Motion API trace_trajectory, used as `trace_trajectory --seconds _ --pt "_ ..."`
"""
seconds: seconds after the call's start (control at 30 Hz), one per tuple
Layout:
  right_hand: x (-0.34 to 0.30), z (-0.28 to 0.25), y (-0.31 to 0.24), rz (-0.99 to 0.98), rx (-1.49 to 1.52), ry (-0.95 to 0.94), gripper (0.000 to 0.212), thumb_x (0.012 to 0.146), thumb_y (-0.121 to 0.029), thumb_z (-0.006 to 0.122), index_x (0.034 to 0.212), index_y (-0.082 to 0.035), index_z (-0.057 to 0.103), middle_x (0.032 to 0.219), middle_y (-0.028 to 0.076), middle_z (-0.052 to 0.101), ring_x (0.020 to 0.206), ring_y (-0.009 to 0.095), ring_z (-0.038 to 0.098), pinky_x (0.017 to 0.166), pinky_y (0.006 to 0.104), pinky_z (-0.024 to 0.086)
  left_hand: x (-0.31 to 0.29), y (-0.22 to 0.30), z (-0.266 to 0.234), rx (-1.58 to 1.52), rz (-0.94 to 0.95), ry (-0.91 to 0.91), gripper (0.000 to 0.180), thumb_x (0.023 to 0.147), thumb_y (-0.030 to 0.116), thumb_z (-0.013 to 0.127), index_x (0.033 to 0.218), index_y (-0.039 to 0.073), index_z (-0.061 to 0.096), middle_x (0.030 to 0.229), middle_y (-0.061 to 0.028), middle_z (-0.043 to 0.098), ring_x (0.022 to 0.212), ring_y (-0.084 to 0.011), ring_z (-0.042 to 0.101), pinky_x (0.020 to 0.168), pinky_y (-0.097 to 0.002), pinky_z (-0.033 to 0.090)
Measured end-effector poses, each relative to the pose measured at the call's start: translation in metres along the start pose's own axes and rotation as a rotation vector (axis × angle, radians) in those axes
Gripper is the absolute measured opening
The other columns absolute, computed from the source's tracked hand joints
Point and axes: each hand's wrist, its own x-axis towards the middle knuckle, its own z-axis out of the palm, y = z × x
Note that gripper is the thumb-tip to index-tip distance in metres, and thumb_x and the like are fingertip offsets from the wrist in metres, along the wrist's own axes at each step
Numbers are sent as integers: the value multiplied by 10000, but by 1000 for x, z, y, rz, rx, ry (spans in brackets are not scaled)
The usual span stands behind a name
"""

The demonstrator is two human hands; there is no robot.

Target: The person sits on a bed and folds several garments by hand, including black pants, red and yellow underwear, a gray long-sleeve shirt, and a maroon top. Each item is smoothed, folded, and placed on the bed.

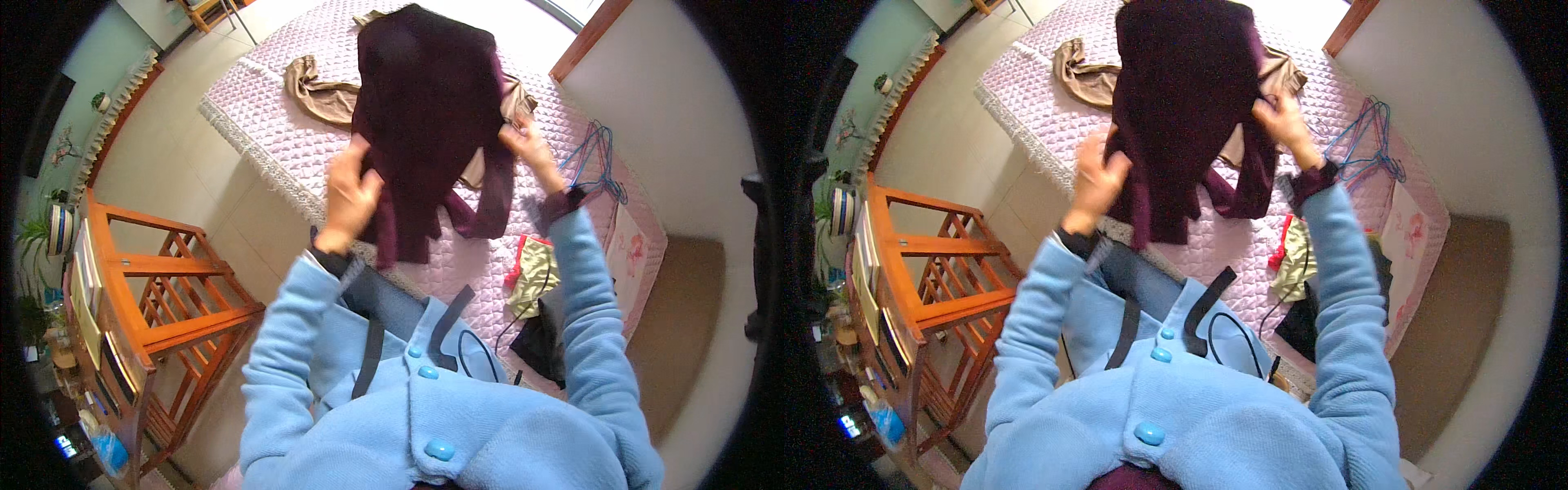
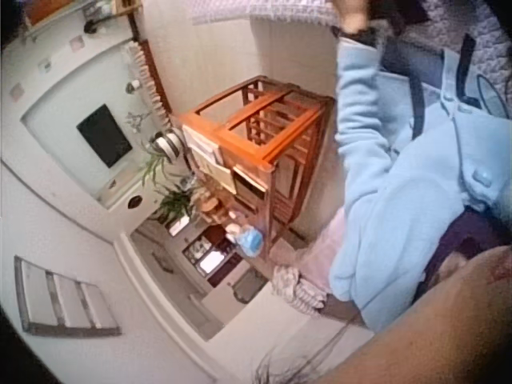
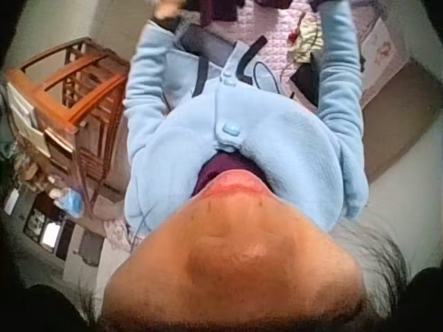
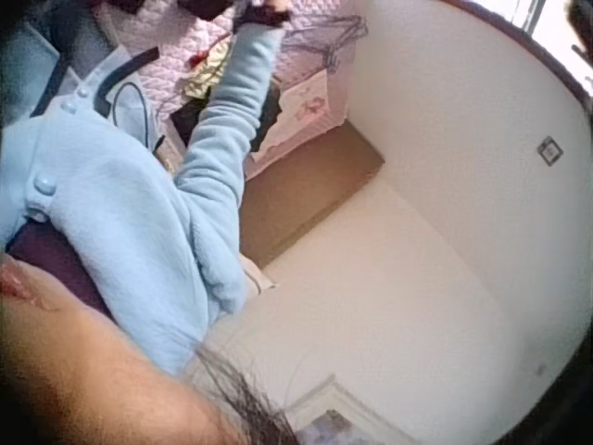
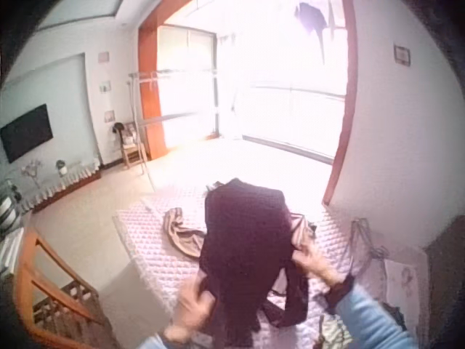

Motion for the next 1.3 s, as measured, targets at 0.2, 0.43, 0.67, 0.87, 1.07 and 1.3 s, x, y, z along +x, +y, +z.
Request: trace_trajectory --seconds 0.2,0.43,0.67,0.87,1.07,1.3 --pt "-123 91 113 459 -266 -268 640 694 -442 700 1053 67 552 969 296 625 950 428 604 820 450 478 -115 -8 76 382 -274 -357 938 644 273 788 1419 117 284 1373 -240 345 1253 -385 359 1020 -479 328" --pt "-9 -15 94 216 -89 145 192 876 -227 550 915 -42 583 758 144 645 663 307 633 572 423 497 -79 -32 34 329 -71 -265 170 705 89 672 832 71 561 972 -95 515 966 -276 499 847 -402 394" --pt "-38 43 17 -509 -88 174 239 827 -78 581 1061 -37 595 1004 117 626 892 271 595 796 374 473 -99 -10 55 426 26 -491 428 603 325 791 864 90 545 923 -87 501 898 -269 490 759 -392 399" --pt "-172 161 -38 -567 -118 -220 428 667 -176 730 1051 -46 591 980 147 600 916 332 566 793 402 471 -109 -5 56 126 116 -354 179 709 139 670 857 75 592 907 -91 541 944 -269 514 825 -411 388" --pt "-137 111 -67 93 707 -190 323 775 99 454 1050 -25 571 922 36 609 836 148 578 756 269 475 -61 37 47 -528 -103 -216 207 837 43 599 1006 -12 494 972 -164 559 966 -293 565 877 -369 432" --pt "-148 3 -99 -35 1080 -280 145 982 -142 444 1027 -41 538 927 -13 550 842 43 517 731 187 427 -25 74 36 -169 147 65 185 848 114 597 1010 24 595 1160 -168 541 1140 -356 482 989 -412 370"
